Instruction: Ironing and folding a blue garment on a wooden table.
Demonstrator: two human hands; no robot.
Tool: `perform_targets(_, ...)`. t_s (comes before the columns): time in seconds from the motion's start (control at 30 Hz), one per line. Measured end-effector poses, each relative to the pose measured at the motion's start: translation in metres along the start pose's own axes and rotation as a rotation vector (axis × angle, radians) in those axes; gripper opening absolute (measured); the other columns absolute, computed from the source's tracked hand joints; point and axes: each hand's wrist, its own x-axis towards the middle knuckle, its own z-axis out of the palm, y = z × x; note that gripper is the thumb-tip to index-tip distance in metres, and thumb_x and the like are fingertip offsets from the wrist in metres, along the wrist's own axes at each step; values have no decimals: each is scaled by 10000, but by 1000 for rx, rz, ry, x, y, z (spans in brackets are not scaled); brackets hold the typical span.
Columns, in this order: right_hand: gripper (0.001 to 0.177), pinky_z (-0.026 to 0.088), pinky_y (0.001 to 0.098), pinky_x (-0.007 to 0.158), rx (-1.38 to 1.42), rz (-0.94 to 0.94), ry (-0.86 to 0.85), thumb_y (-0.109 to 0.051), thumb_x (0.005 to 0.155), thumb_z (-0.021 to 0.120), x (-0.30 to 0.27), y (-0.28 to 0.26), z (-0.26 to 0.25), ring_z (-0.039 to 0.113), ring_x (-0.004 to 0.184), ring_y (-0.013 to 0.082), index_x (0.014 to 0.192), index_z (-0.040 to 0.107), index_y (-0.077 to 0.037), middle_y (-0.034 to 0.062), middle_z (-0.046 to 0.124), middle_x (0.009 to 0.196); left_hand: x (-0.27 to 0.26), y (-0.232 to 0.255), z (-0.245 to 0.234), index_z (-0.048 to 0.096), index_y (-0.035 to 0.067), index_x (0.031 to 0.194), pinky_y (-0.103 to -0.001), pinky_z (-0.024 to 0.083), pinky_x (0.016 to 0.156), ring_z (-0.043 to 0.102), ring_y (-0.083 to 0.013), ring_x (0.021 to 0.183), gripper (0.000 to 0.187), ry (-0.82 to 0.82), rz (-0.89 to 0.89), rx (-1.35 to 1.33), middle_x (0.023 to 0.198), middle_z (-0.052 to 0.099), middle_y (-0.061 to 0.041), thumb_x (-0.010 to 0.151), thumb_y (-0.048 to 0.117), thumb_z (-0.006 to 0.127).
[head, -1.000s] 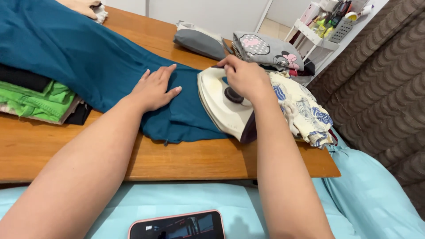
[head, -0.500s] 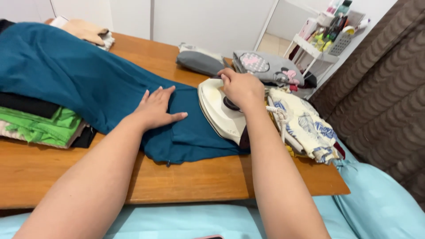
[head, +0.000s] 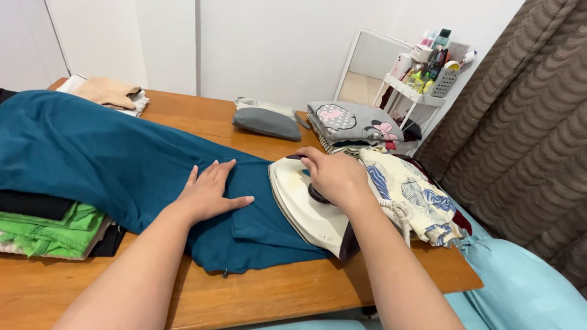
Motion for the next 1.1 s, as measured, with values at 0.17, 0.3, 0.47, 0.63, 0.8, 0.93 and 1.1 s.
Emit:
perform_targets(0.17, 343, 558, 523, 733, -61, 47, -2, -452, 1021, 438, 16, -7, 5, 710, 880, 376, 1309, 622, -417, 132, 746, 927, -2, 0, 1, 162, 196, 1627, -488, -7, 1277, 64, -185, 1588, 1141, -42, -20, -1, 1695, 198, -49, 766, 794, 612)
perform_targets(0.3, 347, 561, 519, 733, -102, 99, 11, -470, 1035, 421, 32, 1, 14, 710, 883, 375, 1316, 613, -402, 134, 735, 925, 1, -3, -1, 156, 222, 1630, -486, -32, 1278, 38, -166, 1590, 1127, -68, -29, 25, 1703, 163, -41, 775, 812, 593)
perform_targets(0.47, 359, 560, 517, 746, -160, 81, 72, -468, 1034, 425, 34, 41, 28, 713, 897, 373, 1325, 617, -384, 139, 744, 932, 2, -6, 1, 162, 259, 1630, -507, -48, 1276, 29, -145, 1589, 1111, -90, -29, 56, 1713, 137, 11, 768, 847, 544)
perform_targets(0.63, 371, 566, 513, 763, -216, 241, -20, -456, 1034, 422, 30, 91, 24, 717, 928, 367, 1358, 598, -413, 146, 751, 999, 1, -4, -1, 176, 297, 1628, -521, -58, 1272, 15, -129, 1587, 1089, -122, -41, 124, 1721, 98, 55, 763, 893, 462)
perform_targets(0.8, 366, 559, 512, 772, -242, 263, 31, -456, 1037, 420, 28, 121, 25, 714, 930, 373, 1339, 621, -409, 141, 755, 1009, 1, -3, -1, 173, 297, 1628, -531, -56, 1268, 14, -128, 1584, 1075, -111, -43, 140, 1719, 93, 64, 776, 893, 444)
perform_targets(0.93, 339, 545, 517, 851, -273, 299, -11, -424, 1068, 450, 32, 123, 29, 705, 1026, 375, 1367, 609, -409, 142, 739, 1061, 1, -2, -1, 184, 295, 1625, -559, -54, 1263, 25, -127, 1586, 1056, -89, -59, 145, 1717, 103, 80, 786, 887, 431)
perform_targets(1.1, 471, 445, 562, 962, -543, -25, 178, -295, 854, 629, 5, 66, 60, 561, 1231, 362, 1324, 614, -331, 125, 615, 1277, 2, -5, 3, 200, 272, 1622, -567, -50, 1259, 37, -139, 1586, 1050, -58, -41, 138, 1715, 119, 68, 797, 875, 442)
